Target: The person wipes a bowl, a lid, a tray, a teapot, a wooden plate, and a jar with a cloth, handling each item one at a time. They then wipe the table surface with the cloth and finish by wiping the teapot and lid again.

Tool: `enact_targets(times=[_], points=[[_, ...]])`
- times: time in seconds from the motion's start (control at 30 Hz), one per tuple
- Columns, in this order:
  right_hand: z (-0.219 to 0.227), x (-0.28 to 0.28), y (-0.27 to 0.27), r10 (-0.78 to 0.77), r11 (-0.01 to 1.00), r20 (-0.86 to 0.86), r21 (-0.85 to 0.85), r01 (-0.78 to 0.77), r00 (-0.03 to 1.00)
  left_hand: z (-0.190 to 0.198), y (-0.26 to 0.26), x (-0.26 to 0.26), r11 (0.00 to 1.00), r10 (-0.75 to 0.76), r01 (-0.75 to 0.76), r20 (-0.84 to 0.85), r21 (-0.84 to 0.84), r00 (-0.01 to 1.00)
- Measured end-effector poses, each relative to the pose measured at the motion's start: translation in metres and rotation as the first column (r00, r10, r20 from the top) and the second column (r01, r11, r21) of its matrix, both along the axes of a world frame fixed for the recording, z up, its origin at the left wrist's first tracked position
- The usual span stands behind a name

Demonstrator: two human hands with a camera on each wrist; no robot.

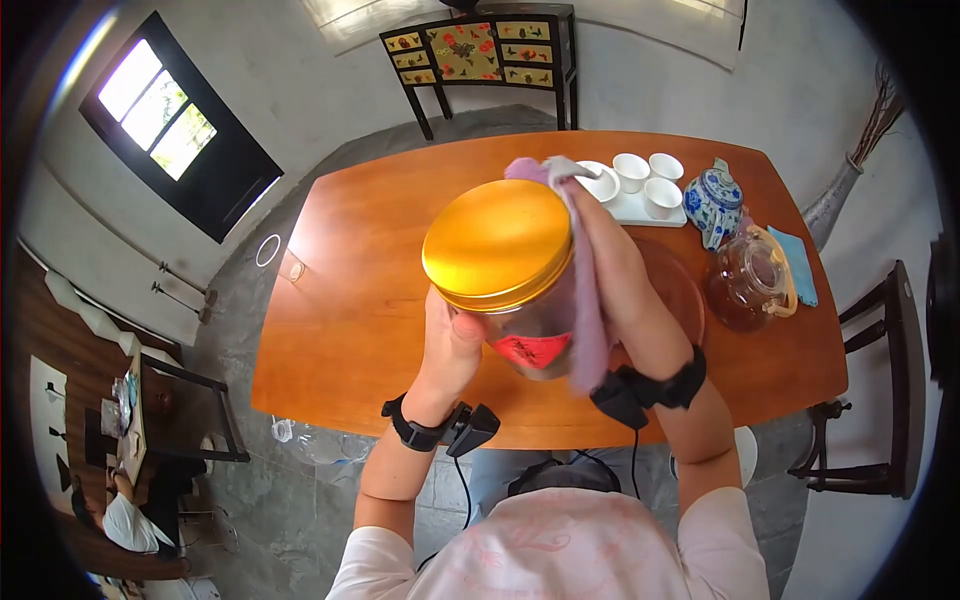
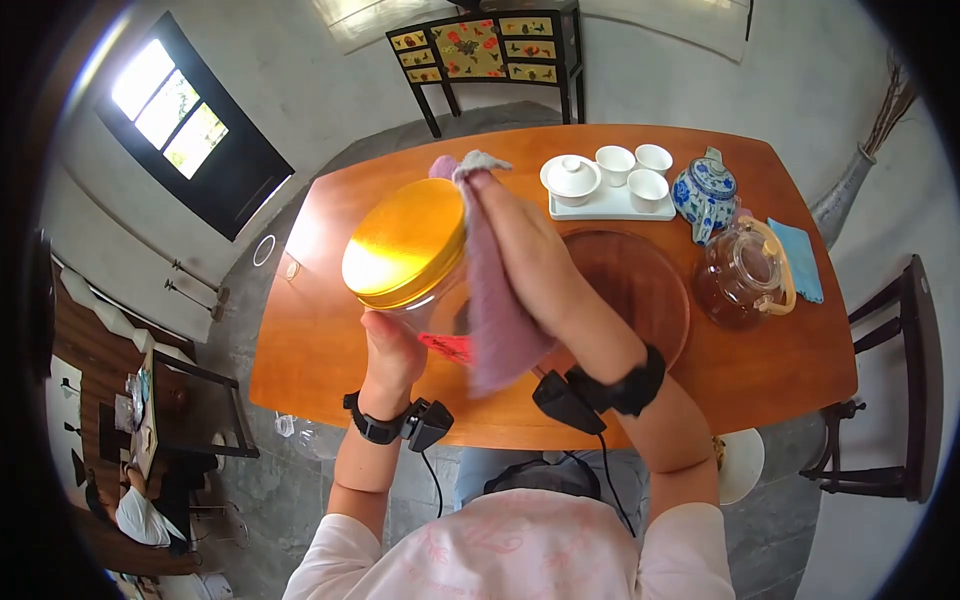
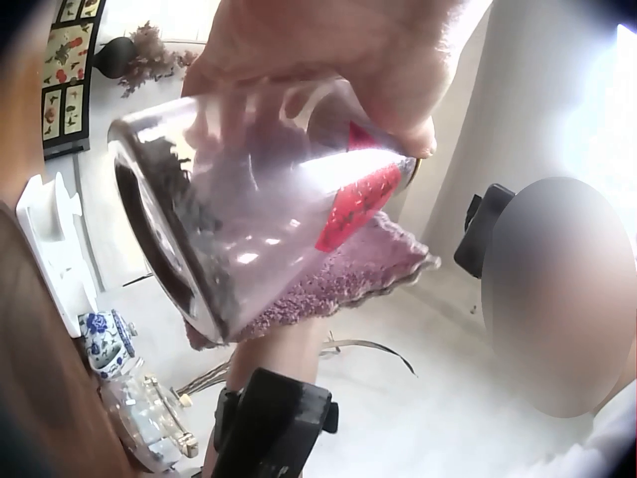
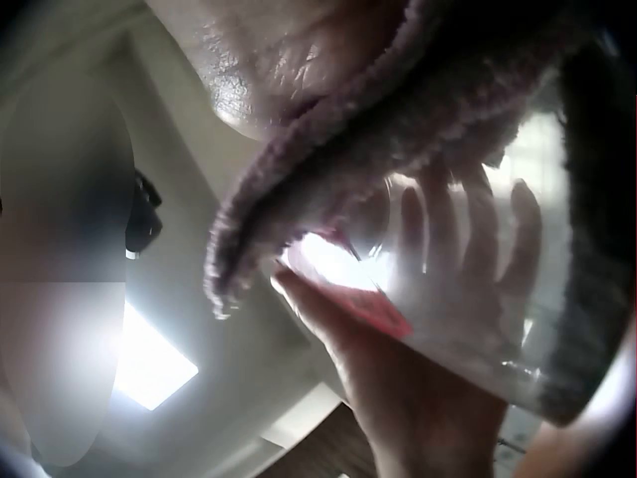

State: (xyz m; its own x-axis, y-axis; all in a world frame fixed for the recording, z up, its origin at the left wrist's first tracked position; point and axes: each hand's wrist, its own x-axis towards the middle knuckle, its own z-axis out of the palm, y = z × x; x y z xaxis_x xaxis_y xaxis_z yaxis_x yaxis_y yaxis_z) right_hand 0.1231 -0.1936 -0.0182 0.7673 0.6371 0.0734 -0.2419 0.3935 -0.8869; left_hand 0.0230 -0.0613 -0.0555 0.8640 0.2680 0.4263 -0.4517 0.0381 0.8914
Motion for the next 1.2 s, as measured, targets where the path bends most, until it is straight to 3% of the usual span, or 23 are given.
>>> enact_targets(times=[0.03, 0.13, 0.17, 0.2, 0.3, 0.37, 0.4, 0.47, 0.5, 0.53, 0.57, 0.6, 0.63, 0.67, 0.7, 0.73, 0.77, 0.8, 0.87, 0.9, 1.0, 1.03, 1.2], points=[[-0.03, 0.008, 0.009, -0.244, 0.97, 0.704, 0.18, 0.164, 0.667, 0.0, -0.002, 0.0, 1.0, 0.019, -0.019, 0.016, -0.013, 1.0], [-0.072, 0.007, 0.016, -0.248, 0.968, 0.75, 0.163, 0.192, 0.613, 0.005, -0.004, 0.003, 0.995, 0.074, -0.067, 0.09, -0.08, 0.993], [-0.091, 0.005, 0.018, 0.05, 0.942, 0.385, 0.289, -0.172, 0.921, 0.006, -0.004, 0.004, 0.986, 0.111, -0.093, 0.134, -0.135, 0.985], [-0.061, -0.026, 0.009, -0.102, 0.995, 0.406, 0.028, 0.099, 0.908, 0.005, -0.001, 0.005, 0.986, 0.113, -0.095, 0.133, -0.135, 0.985], [-0.061, -0.046, 0.009, -0.215, 0.976, 0.441, 0.079, 0.201, 0.871, 0.003, 0.011, 0.014, 0.974, 0.018, 0.011, 0.123, -0.228, 0.992], [-0.044, -0.049, 0.004, -0.311, 0.844, 0.914, 0.14, 0.517, 0.259, 0.004, 0.006, 0.017, 0.973, 0.027, 0.004, 0.131, -0.231, 0.991], [-0.039, -0.046, 0.005, -0.313, 0.842, 0.913, 0.141, 0.521, 0.26, 0.005, 0.004, 0.018, 0.973, 0.034, 0.001, 0.151, -0.231, 0.988], [-0.028, -0.036, 0.009, -0.319, 0.819, 0.94, 0.209, 0.535, 0.121, 0.005, 0.008, 0.013, 0.977, -0.069, 0.096, 0.144, -0.19, 0.987], [-0.02, -0.034, 0.009, -0.323, 0.789, 0.945, 0.236, 0.567, 0.056, 0.008, 0.008, 0.01, 0.997, -0.045, 0.049, 0.084, -0.054, 0.995], [-0.013, -0.032, 0.009, -0.324, 0.791, 0.945, 0.239, 0.564, 0.054, 0.013, 0.008, 0.007, 0.996, -0.01, 0.007, 0.027, 0.086, 1.0], [-0.007, -0.03, 0.009, -0.304, 0.82, 0.948, 0.212, 0.531, 0.091, 0.017, 0.002, 0.009, 0.994, -0.012, 0.016, 0.04, -0.112, 0.999], [-0.002, -0.028, 0.009, -0.282, 0.848, 0.951, 0.184, 0.496, 0.128, 0.017, 0.004, 0.008, 0.994, -0.009, 0.014, 0.04, -0.112, 0.999], [0.001, -0.027, 0.011, -0.343, 0.883, 0.875, 0.177, 0.436, 0.341, 0.015, 0.006, 0.006, 0.992, -0.037, 0.041, 0.038, -0.115, 0.999], [0.006, -0.023, 0.009, -0.343, 0.882, 0.874, 0.175, 0.437, 0.343, 0.012, 0.008, 0.005, 0.99, -0.067, 0.07, 0.036, -0.119, 0.997], [0.012, -0.015, 0.007, -0.22, 0.969, 0.719, 0.083, 0.233, 0.66, 0.003, 0.009, 0.013, 0.985, -0.081, 0.099, 0.127, -0.14, 0.989], [0.015, -0.01, 0.005, -0.026, 0.998, 0.484, 0.061, -0.004, 0.875, -0.002, 0.009, 0.012, 0.985, -0.084, 0.102, 0.123, -0.141, 0.989], [-0.002, -0.004, 0.009, 0.105, 0.985, 0.236, 0.107, -0.133, 0.966, 0.008, 0.004, 0.009, 0.984, -0.012, 0.04, 0.156, -0.174, 0.988], [-0.008, -0.006, 0.011, 0.104, 0.985, 0.236, 0.107, -0.132, 0.966, 0.015, 0.001, 0.007, 0.978, 0.062, -0.022, 0.19, -0.209, 0.98], [-0.019, -0.017, 0.015, 0.142, 0.977, -0.115, 0.177, -0.12, 0.983, 0.017, 0.0, 0.01, 0.966, 0.114, -0.061, 0.205, -0.251, 0.972], [-0.027, -0.02, 0.019, 0.185, 0.962, -0.307, 0.251, -0.109, 0.934, 0.016, 0.001, 0.012, 0.966, 0.159, -0.102, 0.235, -0.238, 0.959], [-0.027, -0.03, 0.014, 0.288, 0.92, -0.524, 0.385, -0.079, 0.801, 0.007, 0.006, 0.018, 0.968, 0.242, -0.211, 0.298, -0.134, 0.923], [-0.035, -0.03, 0.013, 0.376, 0.879, -0.516, 0.462, -0.12, 0.77, 0.002, 0.008, 0.02, 0.959, 0.28, -0.281, 0.335, -0.044, 0.9], [-0.039, -0.051, 0.003, 0.37, 0.895, -0.474, 0.414, -0.168, 0.799, 0.002, 0.02, 0.027, 0.885, 0.263, -0.414, 0.505, 0.214, 0.822]])
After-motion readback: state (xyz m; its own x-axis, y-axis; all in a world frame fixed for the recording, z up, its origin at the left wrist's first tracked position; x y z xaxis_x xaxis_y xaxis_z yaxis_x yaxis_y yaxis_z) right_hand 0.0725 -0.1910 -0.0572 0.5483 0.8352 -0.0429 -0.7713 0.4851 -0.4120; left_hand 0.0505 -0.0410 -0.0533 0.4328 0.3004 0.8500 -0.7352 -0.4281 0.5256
